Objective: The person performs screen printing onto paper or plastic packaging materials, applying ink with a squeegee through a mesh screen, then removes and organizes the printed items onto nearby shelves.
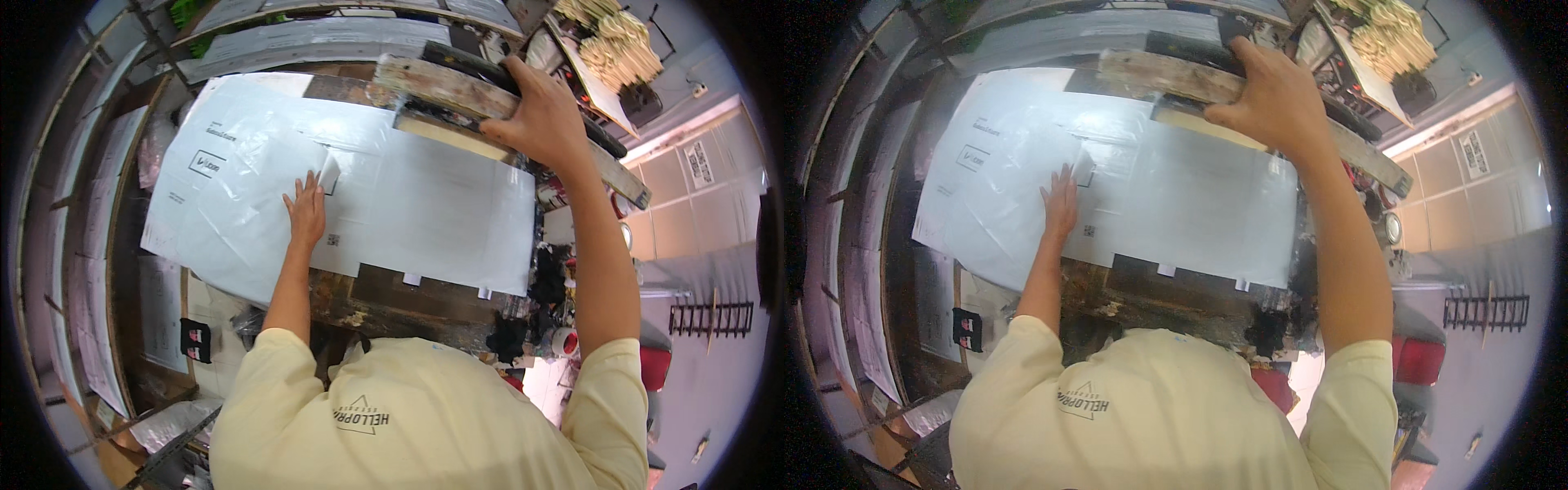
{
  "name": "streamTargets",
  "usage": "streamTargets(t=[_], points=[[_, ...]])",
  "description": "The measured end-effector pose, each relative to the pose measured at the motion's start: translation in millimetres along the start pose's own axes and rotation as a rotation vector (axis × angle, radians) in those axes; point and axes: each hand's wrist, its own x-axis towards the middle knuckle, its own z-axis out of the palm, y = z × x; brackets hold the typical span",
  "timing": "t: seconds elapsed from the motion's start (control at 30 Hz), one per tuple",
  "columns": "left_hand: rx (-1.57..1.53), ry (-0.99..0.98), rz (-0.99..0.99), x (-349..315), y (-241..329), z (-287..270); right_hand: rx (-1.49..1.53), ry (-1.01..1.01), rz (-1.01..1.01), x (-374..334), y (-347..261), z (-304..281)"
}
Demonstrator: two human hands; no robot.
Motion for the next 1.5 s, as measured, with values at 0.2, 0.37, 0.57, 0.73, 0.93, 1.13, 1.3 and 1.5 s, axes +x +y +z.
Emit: streamTargets(t=[0.2, 0.37, 0.57, 0.73, 0.93, 1.13, 1.3, 1.5], points=[[0.064, -0.265, 0.248, -7.3, 138.7, 56.3, 0.004, 0.073, -0.068, 4.8, 7.8, 5.8], [0.202, -0.295, 0.601, -41.1, 220.1, 159.2, 0.010, 0.086, -0.107, 5.0, 5.0, 7.1], [0.117, -0.482, 0.762, -85.6, 285.5, 232.6, -0.003, 0.049, -0.089, 2.9, 3.7, 2.7], [0.190, -0.592, 0.757, -106.7, 294.4, 268.6, 0.038, -0.026, -0.052, 11.0, 2.1, -5.7], [0.048, -0.570, 0.804, -123.3, 280.6, 272.0, 0.057, -0.109, -0.003, 10.4, -15.2, -23.5], [0.091, -0.518, 0.776, -144.3, 234.5, 202.4, 0.027, -0.183, 0.041, 10.1, -2.4, -12.4], [0.140, -0.521, 0.793, -148.9, 204.1, 199.7, 0.038, -0.185, 0.055, 10.6, -8.2, -14.7], [0.158, -0.556, 0.843, -145.4, 205.0, 202.9, 0.011, -0.160, 0.040, 7.3, -8.6, -13.7]])
